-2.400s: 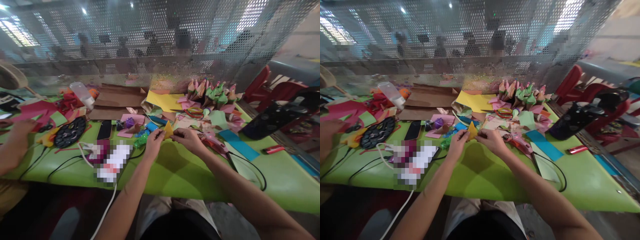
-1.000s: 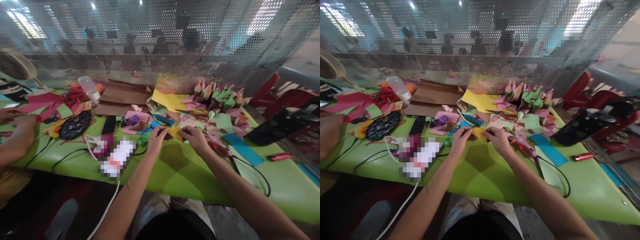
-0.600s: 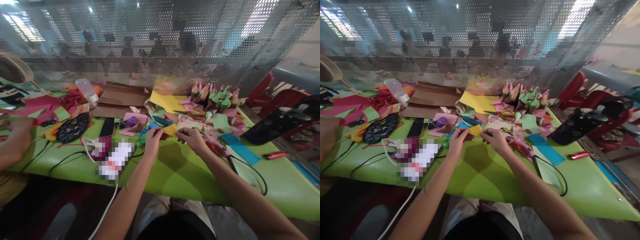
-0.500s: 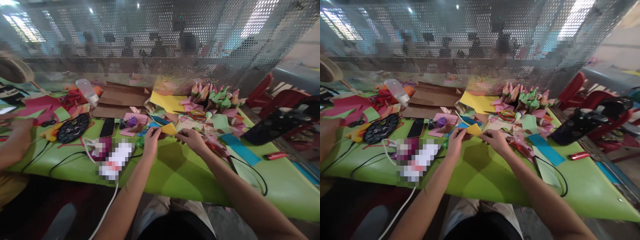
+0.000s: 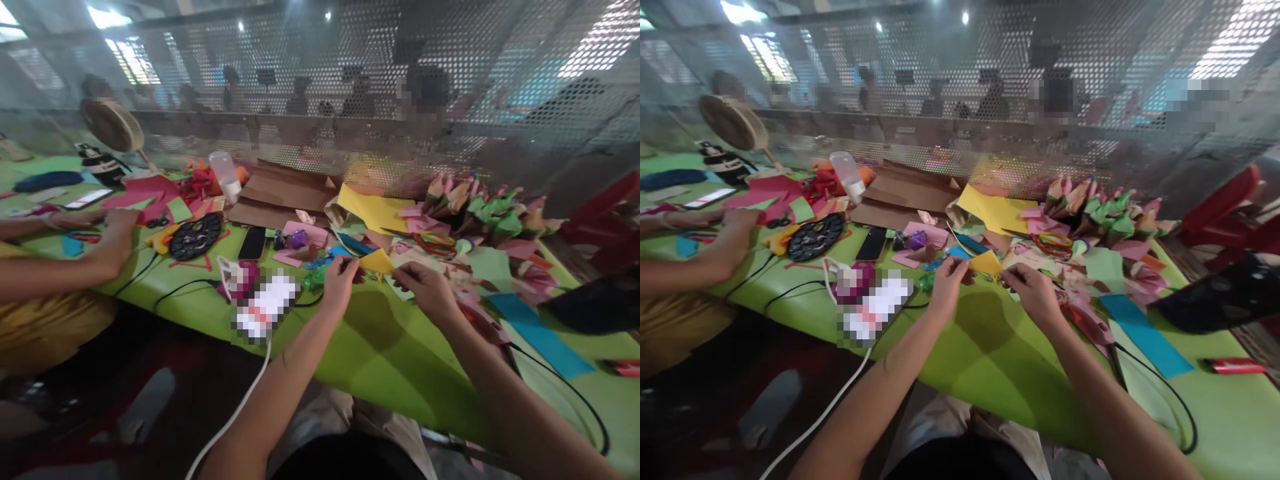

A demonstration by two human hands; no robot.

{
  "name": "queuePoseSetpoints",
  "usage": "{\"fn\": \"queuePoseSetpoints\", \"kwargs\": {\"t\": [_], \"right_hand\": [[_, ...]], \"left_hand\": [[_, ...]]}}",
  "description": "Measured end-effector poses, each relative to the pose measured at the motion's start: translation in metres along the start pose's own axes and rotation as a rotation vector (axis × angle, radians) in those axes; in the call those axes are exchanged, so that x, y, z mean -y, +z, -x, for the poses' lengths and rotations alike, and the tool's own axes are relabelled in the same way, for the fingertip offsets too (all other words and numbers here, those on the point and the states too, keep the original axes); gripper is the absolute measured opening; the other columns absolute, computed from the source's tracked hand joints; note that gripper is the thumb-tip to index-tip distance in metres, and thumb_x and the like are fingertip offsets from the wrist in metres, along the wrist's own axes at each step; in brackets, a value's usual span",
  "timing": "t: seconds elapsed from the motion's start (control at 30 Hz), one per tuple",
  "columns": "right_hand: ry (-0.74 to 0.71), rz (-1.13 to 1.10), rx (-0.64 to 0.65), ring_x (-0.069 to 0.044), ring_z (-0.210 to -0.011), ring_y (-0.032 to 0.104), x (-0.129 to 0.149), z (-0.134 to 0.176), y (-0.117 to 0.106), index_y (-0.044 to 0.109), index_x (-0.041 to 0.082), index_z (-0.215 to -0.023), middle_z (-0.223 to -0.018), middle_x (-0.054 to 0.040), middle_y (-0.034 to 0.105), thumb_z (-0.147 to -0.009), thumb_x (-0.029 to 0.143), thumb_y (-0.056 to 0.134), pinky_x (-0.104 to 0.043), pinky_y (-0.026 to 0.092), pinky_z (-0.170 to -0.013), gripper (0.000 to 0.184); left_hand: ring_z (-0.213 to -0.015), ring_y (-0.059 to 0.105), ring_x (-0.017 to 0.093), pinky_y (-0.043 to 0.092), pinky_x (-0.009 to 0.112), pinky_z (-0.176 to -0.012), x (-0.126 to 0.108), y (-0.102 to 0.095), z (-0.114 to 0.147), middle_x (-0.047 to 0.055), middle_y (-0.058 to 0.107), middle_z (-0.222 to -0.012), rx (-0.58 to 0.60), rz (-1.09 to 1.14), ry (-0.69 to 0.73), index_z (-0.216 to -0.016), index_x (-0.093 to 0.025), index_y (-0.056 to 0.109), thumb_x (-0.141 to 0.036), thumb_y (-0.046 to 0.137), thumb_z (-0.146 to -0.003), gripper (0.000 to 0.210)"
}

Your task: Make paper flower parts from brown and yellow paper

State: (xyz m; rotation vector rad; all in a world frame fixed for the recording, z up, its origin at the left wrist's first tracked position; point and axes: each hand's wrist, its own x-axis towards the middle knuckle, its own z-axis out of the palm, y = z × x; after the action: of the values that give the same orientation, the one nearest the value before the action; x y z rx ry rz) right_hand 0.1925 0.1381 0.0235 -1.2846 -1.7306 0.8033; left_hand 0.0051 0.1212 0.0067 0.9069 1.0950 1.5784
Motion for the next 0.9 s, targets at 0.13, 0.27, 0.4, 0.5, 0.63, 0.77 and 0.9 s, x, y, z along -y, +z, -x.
{"fn": "queuePoseSetpoints", "kwargs": {"t": [0.13, 0.27, 0.4, 0.5, 0.63, 0.77, 0.9], "right_hand": [[0.033, -0.027, -0.098, -0.018, -0.057, 0.056, -0.001, -0.008, -0.009, 0.063, 0.022, -0.069, -0.063, -0.0045, 0.066, -0.076, 0.072, 0.066, -0.031, 0.044, -0.055, 0.05], [0.044, -0.043, -0.068, -0.017, -0.055, 0.056, 0.005, -0.027, -0.007, 0.066, 0.022, -0.072, -0.063, -0.0048, 0.068, -0.072, 0.072, 0.068, -0.03, 0.045, -0.053, 0.05], [-0.035, 0.044, 0.13, -0.016, -0.052, 0.057, 0.019, -0.048, 0.019, 0.067, 0.02, -0.07, -0.062, -0.0041, 0.069, -0.076, 0.065, 0.065, -0.029, 0.044, -0.052, 0.045], [-0.118, 0.175, 0.299, -0.016, -0.054, 0.059, 0.03, -0.061, 0.052, 0.068, 0.02, -0.071, -0.063, -0.0031, 0.07, -0.085, 0.053, 0.057, -0.028, 0.044, -0.052, 0.037], [-0.149, 0.275, 0.367, -0.016, -0.055, 0.06, 0.042, -0.074, 0.089, 0.068, 0.02, -0.065, -0.058, -0.0002, 0.067, -0.087, 0.041, 0.06, -0.026, 0.042, -0.055, 0.031], [-0.128, 0.452, 0.279, -0.02, -0.067, 0.065, 0.047, -0.093, 0.093, 0.074, 0.022, -0.07, -0.068, -0.003, 0.072, -0.085, 0.036, 0.065, -0.028, 0.041, -0.062, 0.023], [-0.041, 0.635, 0.079, -0.028, -0.09, 0.069, 0.041, -0.116, 0.062, 0.079, 0.024, -0.093, -0.095, -0.01, 0.078, -0.087, 0.032, 0.063, -0.032, 0.043, -0.07, 0.02]], "left_hand": [[-0.048, 0.046, 0.009, 0.037, 0.022, -0.05, -0.002, -0.003, 0.0, -0.007, 0.05, -0.054, -0.084, -0.008, 0.035, -0.069, -0.022, 0.049, -0.047, 0.064, -0.084, 0.033], [-0.051, 0.05, 0.011, 0.038, 0.023, -0.052, -0.003, 0.001, 0.008, -0.005, 0.055, -0.055, 0.237, -0.238, -0.035, -0.069, -0.021, 0.055, -0.034, 0.061, -0.084, 0.021], [-0.055, 0.055, 0.011, 0.041, 0.023, -0.054, 0.001, 0.008, 0.018, -0.003, 0.062, -0.059, 0.688, -0.418, -0.184, -0.07, -0.02, 0.057, -0.026, 0.063, -0.083, 0.015], [-0.058, 0.057, 0.011, 0.042, 0.022, -0.057, 0.003, 0.009, 0.021, -0.004, 0.063, -0.061, 0.838, -0.504, -0.231, -0.069, -0.021, 0.059, -0.03, 0.066, -0.083, 0.018], [-0.06, 0.059, 0.012, 0.043, 0.024, -0.061, 0.004, 0.008, 0.023, -0.004, 0.063, -0.063, 0.952, -0.554, -0.259, -0.075, -0.02, 0.062, -0.03, 0.067, -0.084, 0.013], [-0.062, 0.059, 0.013, 0.041, 0.024, -0.061, 0.003, 0.009, 0.024, -0.004, 0.064, -0.064, 0.94, -0.613, -0.22, -0.076, -0.021, 0.063, -0.031, 0.065, -0.085, 0.013], [-0.062, 0.057, 0.013, 0.039, 0.024, -0.061, 0.0, 0.009, 0.023, -0.003, 0.065, -0.065, 0.917, -0.66, -0.14, -0.073, -0.021, 0.061, -0.032, 0.062, -0.086, 0.017]]}}
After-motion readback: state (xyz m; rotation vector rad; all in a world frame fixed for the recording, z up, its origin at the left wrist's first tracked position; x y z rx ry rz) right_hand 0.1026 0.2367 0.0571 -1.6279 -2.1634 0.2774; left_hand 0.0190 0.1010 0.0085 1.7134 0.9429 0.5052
